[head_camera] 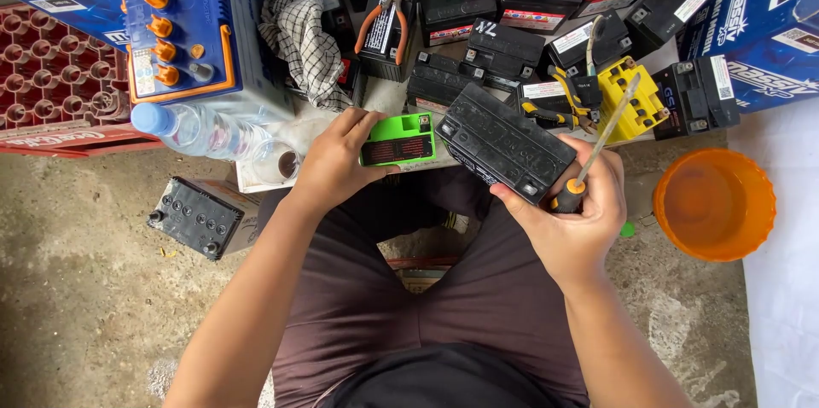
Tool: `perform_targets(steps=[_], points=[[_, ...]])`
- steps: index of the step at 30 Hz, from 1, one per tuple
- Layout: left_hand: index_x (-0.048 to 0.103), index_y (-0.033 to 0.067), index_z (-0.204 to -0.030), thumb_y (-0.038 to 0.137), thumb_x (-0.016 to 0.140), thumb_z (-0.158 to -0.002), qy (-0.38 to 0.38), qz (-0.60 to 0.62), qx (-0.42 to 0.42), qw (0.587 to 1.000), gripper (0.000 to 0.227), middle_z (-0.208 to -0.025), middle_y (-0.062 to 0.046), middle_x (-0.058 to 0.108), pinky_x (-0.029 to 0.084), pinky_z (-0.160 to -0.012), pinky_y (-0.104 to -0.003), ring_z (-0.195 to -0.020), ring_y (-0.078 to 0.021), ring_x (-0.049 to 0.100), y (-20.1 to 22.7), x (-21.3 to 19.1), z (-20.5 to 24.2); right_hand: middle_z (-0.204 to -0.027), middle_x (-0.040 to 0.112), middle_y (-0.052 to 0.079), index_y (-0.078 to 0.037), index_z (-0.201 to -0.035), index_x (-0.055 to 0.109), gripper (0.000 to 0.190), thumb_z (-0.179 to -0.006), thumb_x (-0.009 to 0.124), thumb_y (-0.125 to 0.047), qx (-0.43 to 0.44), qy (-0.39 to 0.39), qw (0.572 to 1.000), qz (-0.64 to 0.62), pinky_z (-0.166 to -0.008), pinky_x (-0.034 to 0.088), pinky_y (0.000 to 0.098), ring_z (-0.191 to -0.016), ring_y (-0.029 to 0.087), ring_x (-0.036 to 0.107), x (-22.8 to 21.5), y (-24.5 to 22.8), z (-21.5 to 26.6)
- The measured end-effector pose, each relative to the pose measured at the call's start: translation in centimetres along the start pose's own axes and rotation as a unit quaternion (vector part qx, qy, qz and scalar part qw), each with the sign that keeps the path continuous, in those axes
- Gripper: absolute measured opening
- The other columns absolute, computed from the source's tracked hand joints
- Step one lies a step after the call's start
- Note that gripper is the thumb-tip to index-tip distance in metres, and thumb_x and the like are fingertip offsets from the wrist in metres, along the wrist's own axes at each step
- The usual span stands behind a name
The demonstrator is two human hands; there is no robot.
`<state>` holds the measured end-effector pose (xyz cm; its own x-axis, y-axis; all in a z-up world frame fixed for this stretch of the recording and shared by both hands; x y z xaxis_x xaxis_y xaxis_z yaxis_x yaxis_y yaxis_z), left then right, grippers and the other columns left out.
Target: Using a flathead screwdriver to pry off the protective top strip from a lead-acid battery to access the cells.
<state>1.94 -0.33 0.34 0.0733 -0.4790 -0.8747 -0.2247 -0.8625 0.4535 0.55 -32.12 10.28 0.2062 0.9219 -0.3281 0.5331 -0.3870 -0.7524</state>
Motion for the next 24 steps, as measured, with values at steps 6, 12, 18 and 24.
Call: perform_targets(steps=[6, 12, 18, 24], points=[[0.060, 0.0158, -0.136, 0.034, 0.095, -0.058, 0.011, -0.033, 0.033, 0.999, 0.088, -0.121, -0.005, 0.060, 0.059, -0.091, -0.046, -0.113, -0.0309, 0.066, -0.1, -1.2, -0.4, -0.112, 0.053, 0.016, 0.009, -0.130, 0.058, 0.076, -0.072, 0.102, -0.012, -0.014, -0.004, 1.000, 0.018, -0.097, 0.050, 0.0368, -0.080, 0.017, 0.058, -0.7, -0.2, -0.1], [0.063, 0.0131, -0.135, 0.034, 0.097, -0.056, 0.025, -0.021, 0.051, 0.998, 0.088, -0.119, -0.006, 0.061, 0.060, -0.088, -0.048, -0.112, -0.0323, 0.067, 2.9, -3.6, -1.3, -0.112, 0.050, 0.016, 0.010, -0.130, 0.057, 0.078, -0.072, 0.102, -0.015, -0.022, 0.001, 1.000, 0.021, -0.096, 0.050, 0.0378, -0.080, 0.019, 0.055, -0.8, -0.3, -0.5], [0.062, 0.0149, -0.134, 0.039, 0.096, -0.057, 0.026, 0.068, 0.024, 0.997, 0.087, -0.118, -0.005, 0.063, 0.060, -0.088, -0.044, -0.110, -0.0301, 0.068, 5.4, -0.7, -0.8, -0.114, 0.048, 0.017, 0.012, -0.130, 0.056, 0.079, -0.071, 0.103, -0.012, -0.015, 0.009, 0.999, 0.050, -0.092, 0.052, 0.0393, -0.070, 0.015, 0.055, -1.4, -0.2, -0.3], [0.062, 0.0165, -0.133, 0.040, 0.096, -0.056, 0.019, 0.062, 0.011, 0.998, 0.087, -0.116, -0.002, 0.063, 0.061, -0.087, -0.040, -0.107, -0.0259, 0.069, 6.3, 3.1, -0.8, -0.115, 0.050, 0.020, 0.013, -0.132, 0.057, 0.080, -0.072, 0.104, -0.014, -0.013, 0.009, 0.996, 0.093, -0.091, 0.053, 0.0441, -0.069, 0.016, 0.055, -2.0, 0.4, -0.4]])
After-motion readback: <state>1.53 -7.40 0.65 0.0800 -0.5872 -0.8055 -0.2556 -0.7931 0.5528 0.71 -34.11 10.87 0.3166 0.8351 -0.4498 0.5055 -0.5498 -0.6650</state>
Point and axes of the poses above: each hand's wrist, its own z-axis away from the middle knuckle, its own x-axis out of the palm, y = z × x, the point moved 2 cm from there along -z, towards the middle knuckle
